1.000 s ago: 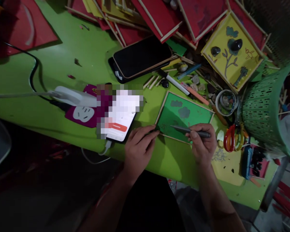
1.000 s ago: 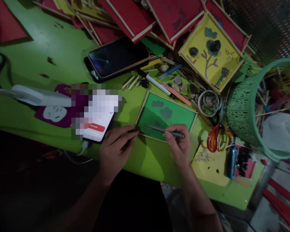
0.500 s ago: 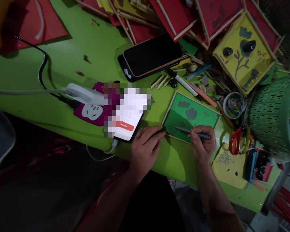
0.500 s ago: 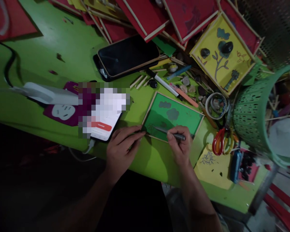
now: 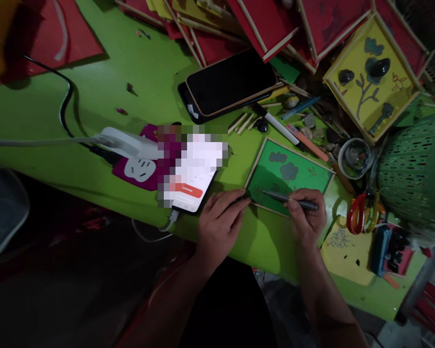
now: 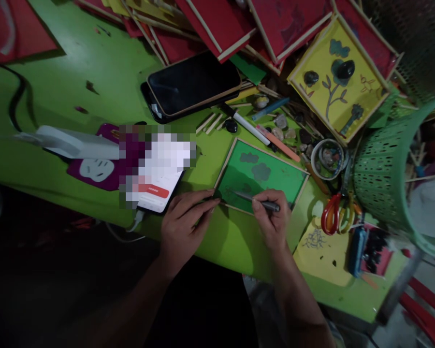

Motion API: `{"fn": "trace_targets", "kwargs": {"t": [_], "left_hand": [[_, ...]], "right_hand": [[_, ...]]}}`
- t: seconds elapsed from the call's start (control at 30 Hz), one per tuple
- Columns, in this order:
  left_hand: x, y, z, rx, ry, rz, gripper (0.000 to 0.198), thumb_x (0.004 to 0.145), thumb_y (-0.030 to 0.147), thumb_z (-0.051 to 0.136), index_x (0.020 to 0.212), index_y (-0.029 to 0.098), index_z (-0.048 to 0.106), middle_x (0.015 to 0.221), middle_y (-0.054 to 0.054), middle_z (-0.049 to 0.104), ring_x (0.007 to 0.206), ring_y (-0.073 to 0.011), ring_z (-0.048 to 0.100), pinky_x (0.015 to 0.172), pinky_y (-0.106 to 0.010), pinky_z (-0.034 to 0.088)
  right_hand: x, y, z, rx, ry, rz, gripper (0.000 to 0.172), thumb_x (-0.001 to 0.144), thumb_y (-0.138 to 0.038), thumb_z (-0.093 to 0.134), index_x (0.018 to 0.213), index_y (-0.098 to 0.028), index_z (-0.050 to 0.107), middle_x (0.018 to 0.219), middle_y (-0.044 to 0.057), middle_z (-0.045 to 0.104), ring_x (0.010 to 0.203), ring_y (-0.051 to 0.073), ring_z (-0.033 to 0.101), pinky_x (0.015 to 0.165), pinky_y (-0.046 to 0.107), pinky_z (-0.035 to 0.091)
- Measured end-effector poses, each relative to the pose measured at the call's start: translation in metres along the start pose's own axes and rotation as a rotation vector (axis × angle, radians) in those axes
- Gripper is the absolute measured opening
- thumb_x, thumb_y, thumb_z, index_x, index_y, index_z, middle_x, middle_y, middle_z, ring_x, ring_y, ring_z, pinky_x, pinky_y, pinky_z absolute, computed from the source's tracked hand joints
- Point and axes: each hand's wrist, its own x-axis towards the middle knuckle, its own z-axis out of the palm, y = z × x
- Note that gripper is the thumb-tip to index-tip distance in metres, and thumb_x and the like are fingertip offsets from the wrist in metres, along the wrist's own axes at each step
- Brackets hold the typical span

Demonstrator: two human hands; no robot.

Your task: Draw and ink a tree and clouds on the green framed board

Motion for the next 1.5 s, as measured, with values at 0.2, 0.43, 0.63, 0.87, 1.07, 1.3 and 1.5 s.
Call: {"fn": "trace_targets", "kwargs": {"t": [0.2, 0.43, 0.63, 0.87, 1.07, 1.3, 1.5], "left_hand": [[0.0000, -0.0005, 0.0001, -0.002, -0.001, 0.017, 0.029, 0.091, -0.001, 0.063, 0.111, 0.020, 0.069, 0.116, -0.007, 0.075, 0.106, -0.0190, 0.071, 0.094, -0.038, 0.056], [-0.0010, -0.0016, 0.0008, -0.017, 0.001, 0.021, 0.029, 0.091, 0.000, 0.064, 0.112, 0.018, 0.069, 0.116, -0.007, 0.074, 0.107, -0.0188, 0.069, 0.094, -0.038, 0.055], [-0.0010, -0.0014, 0.0008, -0.011, 0.003, 0.018, 0.028, 0.092, 0.001, 0.063, 0.112, 0.019, 0.068, 0.116, -0.007, 0.074, 0.107, -0.0186, 0.069, 0.094, -0.038, 0.055], [-0.0007, -0.0005, 0.0008, -0.011, 0.005, 0.015, 0.026, 0.092, 0.001, 0.064, 0.110, 0.018, 0.070, 0.115, -0.008, 0.075, 0.106, -0.0192, 0.071, 0.094, -0.037, 0.055], [0.0002, 0.0004, -0.0005, -0.009, -0.005, 0.003, 0.027, 0.091, 0.000, 0.063, 0.109, 0.019, 0.071, 0.116, -0.008, 0.076, 0.106, -0.0200, 0.072, 0.094, -0.039, 0.056], [-0.0005, -0.0011, 0.0005, -0.009, 0.007, 0.019, 0.029, 0.091, 0.001, 0.064, 0.112, 0.021, 0.069, 0.117, -0.006, 0.075, 0.107, -0.0191, 0.071, 0.093, -0.039, 0.057], [-0.0008, -0.0010, 0.0005, -0.010, 0.000, 0.008, 0.031, 0.091, 0.001, 0.063, 0.113, 0.022, 0.069, 0.117, -0.006, 0.075, 0.106, -0.0194, 0.071, 0.092, -0.040, 0.057]], "right_hand": [[-0.0004, -0.0003, 0.0010, 0.010, -0.014, -0.005, 0.009, 0.090, -0.028, 0.073, 0.096, -0.026, 0.067, 0.082, -0.003, 0.064, 0.066, 0.012, 0.059, 0.059, 0.026, 0.045], [-0.0007, 0.0009, 0.0006, -0.019, -0.002, -0.036, 0.008, 0.090, -0.030, 0.072, 0.094, -0.026, 0.066, 0.082, -0.003, 0.063, 0.066, 0.013, 0.058, 0.060, 0.026, 0.046], [-0.0011, 0.0022, 0.0006, 0.006, 0.009, -0.044, 0.008, 0.090, -0.027, 0.072, 0.095, -0.026, 0.066, 0.083, -0.003, 0.063, 0.068, 0.012, 0.059, 0.061, 0.026, 0.046], [-0.0008, 0.0000, 0.0004, -0.029, 0.011, -0.040, 0.009, 0.090, -0.029, 0.073, 0.095, -0.026, 0.067, 0.083, -0.003, 0.064, 0.069, 0.013, 0.060, 0.061, 0.026, 0.047], [-0.0013, 0.0004, 0.0000, -0.019, 0.005, -0.033, 0.009, 0.089, -0.027, 0.074, 0.096, -0.026, 0.067, 0.084, -0.003, 0.065, 0.069, 0.012, 0.061, 0.063, 0.026, 0.048], [-0.0014, 0.0025, 0.0004, -0.030, 0.014, -0.046, 0.009, 0.089, -0.028, 0.073, 0.094, -0.025, 0.067, 0.083, -0.003, 0.063, 0.067, 0.012, 0.060, 0.062, 0.026, 0.046], [-0.0012, 0.0021, 0.0005, -0.055, 0.035, -0.046, 0.010, 0.089, -0.031, 0.072, 0.093, -0.025, 0.065, 0.082, -0.002, 0.063, 0.068, 0.013, 0.059, 0.062, 0.028, 0.047]]}}
